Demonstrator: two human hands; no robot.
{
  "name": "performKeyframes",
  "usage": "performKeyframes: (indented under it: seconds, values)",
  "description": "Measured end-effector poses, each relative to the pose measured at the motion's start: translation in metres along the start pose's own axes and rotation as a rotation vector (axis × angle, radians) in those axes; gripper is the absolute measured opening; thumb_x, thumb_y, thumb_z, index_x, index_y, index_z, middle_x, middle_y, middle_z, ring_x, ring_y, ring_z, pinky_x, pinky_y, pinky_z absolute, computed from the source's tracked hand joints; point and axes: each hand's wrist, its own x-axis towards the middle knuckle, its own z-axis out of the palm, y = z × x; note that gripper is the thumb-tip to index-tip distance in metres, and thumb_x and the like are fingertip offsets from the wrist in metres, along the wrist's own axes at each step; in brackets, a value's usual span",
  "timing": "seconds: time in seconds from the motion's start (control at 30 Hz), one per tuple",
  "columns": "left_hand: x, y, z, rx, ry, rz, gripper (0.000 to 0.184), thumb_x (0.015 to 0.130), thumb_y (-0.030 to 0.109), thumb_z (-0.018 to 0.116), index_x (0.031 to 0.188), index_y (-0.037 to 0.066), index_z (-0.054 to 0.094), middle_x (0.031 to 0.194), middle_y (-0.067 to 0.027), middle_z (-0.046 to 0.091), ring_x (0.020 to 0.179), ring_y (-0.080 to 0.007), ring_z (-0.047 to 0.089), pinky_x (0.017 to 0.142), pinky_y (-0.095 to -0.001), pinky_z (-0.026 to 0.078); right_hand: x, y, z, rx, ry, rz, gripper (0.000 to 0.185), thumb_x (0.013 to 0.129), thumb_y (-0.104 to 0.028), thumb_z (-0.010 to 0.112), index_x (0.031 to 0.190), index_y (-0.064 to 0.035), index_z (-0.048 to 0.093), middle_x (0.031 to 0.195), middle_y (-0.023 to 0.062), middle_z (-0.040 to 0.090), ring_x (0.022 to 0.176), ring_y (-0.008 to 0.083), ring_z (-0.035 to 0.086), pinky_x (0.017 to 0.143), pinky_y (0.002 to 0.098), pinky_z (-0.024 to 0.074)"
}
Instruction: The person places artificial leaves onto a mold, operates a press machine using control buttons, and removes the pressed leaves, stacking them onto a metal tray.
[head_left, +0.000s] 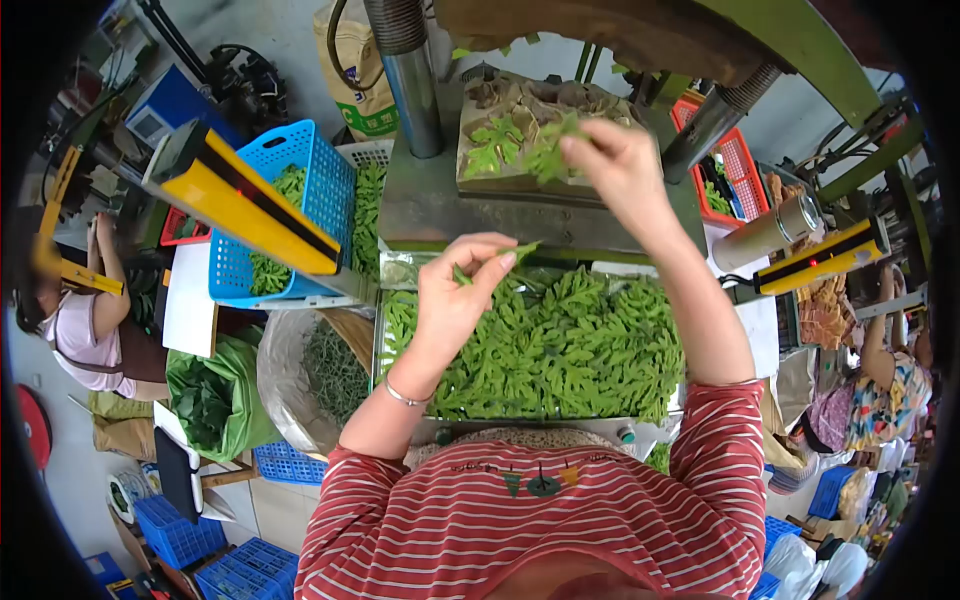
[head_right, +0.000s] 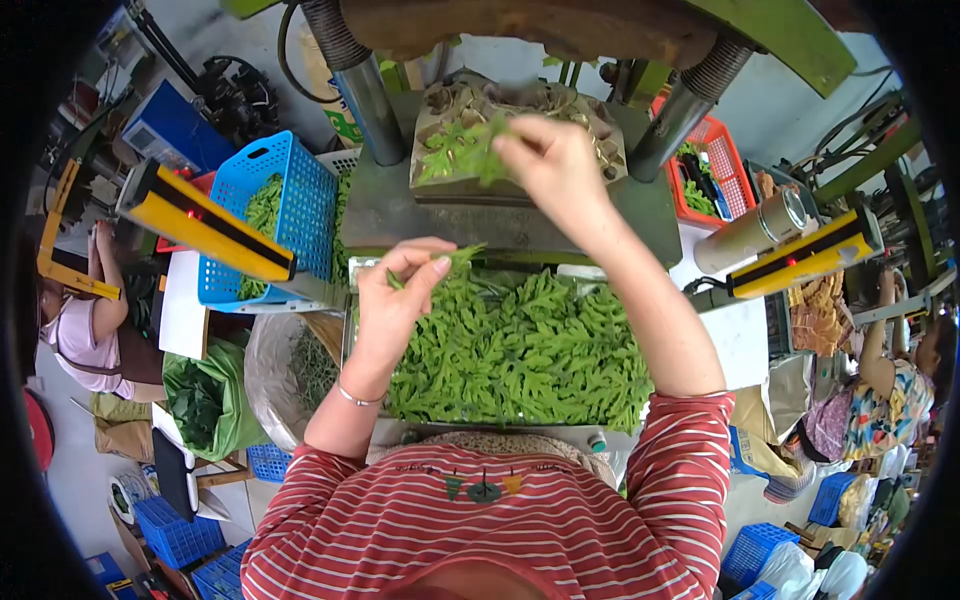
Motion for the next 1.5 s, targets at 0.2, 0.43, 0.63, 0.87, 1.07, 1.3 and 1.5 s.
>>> performKeyframes:
  seconds: [0.2,0.43,0.63,0.87,1.07,1.3,1.5]
  values:
    - [0.013,-0.014,0.000,-0.017,0.003,0.017,0.005,0.079,0.001,0.066,0.084,-0.001,0.064,0.092,-0.0043,0.061,0.056,-0.0047,0.045,0.046,-0.0162,0.038,0.091,0.063,0.014,-0.341,0.409,-0.276,0.020,0.081,-0.013,0.057,0.090,0.0041,0.063,0.077,0.0113,0.066,0.061,0.0249,0.056,0.057,0.0314,0.0435]
    - [0.027,-0.031,-0.007,0.001,0.031,-0.008,0.006,0.079,0.002,0.066,0.084,-0.001,0.064,0.092,-0.0043,0.060,0.056,-0.0051,0.045,0.047,-0.0164,0.038,0.120,0.091,0.034,-0.475,0.202,-0.198,0.021,0.078,-0.007,0.049,0.090,0.0046,0.062,0.089,0.0150,0.066,0.075,0.0338,0.059,0.067,0.0384,0.0457]
    - [0.027,-0.034,-0.006,-0.036,0.073,-0.116,0.006,0.080,0.003,0.067,0.084,0.000,0.064,0.077,-0.0028,0.059,0.050,-0.0050,0.042,0.044,-0.0163,0.036,0.124,0.081,0.024,-0.478,-0.215,0.005,0.026,0.075,-0.001,0.043,0.093,0.0042,0.061,0.097,0.0171,0.064,0.085,0.0373,0.059,0.074,0.0408,0.0461]
    - [0.016,-0.022,-0.009,-0.112,0.134,-0.100,0.006,0.083,0.006,0.065,0.087,0.001,0.064,0.062,-0.0004,0.056,0.044,-0.0044,0.040,0.039,-0.0158,0.033,0.057,0.040,0.008,-0.325,0.145,-0.172,0.034,0.078,0.002,0.045,0.109,0.0036,0.057,0.098,0.0162,0.064,0.085,0.0285,0.061,0.072,0.0343,0.0505]
    - [-0.003,-0.013,0.002,-0.044,-0.036,-0.095,0.011,0.085,0.011,0.062,0.092,0.002,0.065,0.080,-0.0041,0.062,0.045,-0.0045,0.043,0.038,-0.0161,0.033,-0.086,0.000,0.042,0.131,-0.274,0.029,0.034,0.085,-0.007,0.059,0.117,0.0033,0.053,0.090,0.0124,0.064,0.072,0.0162,0.060,0.064,0.0259,0.0510]
    - [-0.021,-0.004,0.021,-0.021,-0.028,0.018,0.013,0.085,0.011,0.062,0.094,0.002,0.065,0.082,-0.0037,0.062,0.046,-0.0040,0.042,0.040,-0.0159,0.033,-0.123,0.007,0.044,0.610,-0.114,0.220,0.030,0.089,-0.007,0.047,0.118,0.0029,0.051,0.095,0.0121,0.063,0.078,0.0175,0.060,0.070,0.0268,0.0491]
    - [-0.029,0.003,0.017,0.064,-0.115,-0.041,0.012,0.084,0.009,0.062,0.094,0.001,0.064,0.078,-0.0025,0.064,0.051,-0.0052,0.046,0.041,-0.0165,0.035,-0.132,-0.004,0.031,0.541,-0.190,0.218,0.030,0.091,-0.010,0.043,0.116,0.0040,0.051,0.097,0.0135,0.063,0.076,0.0183,0.060,0.070,0.0271,0.0490]
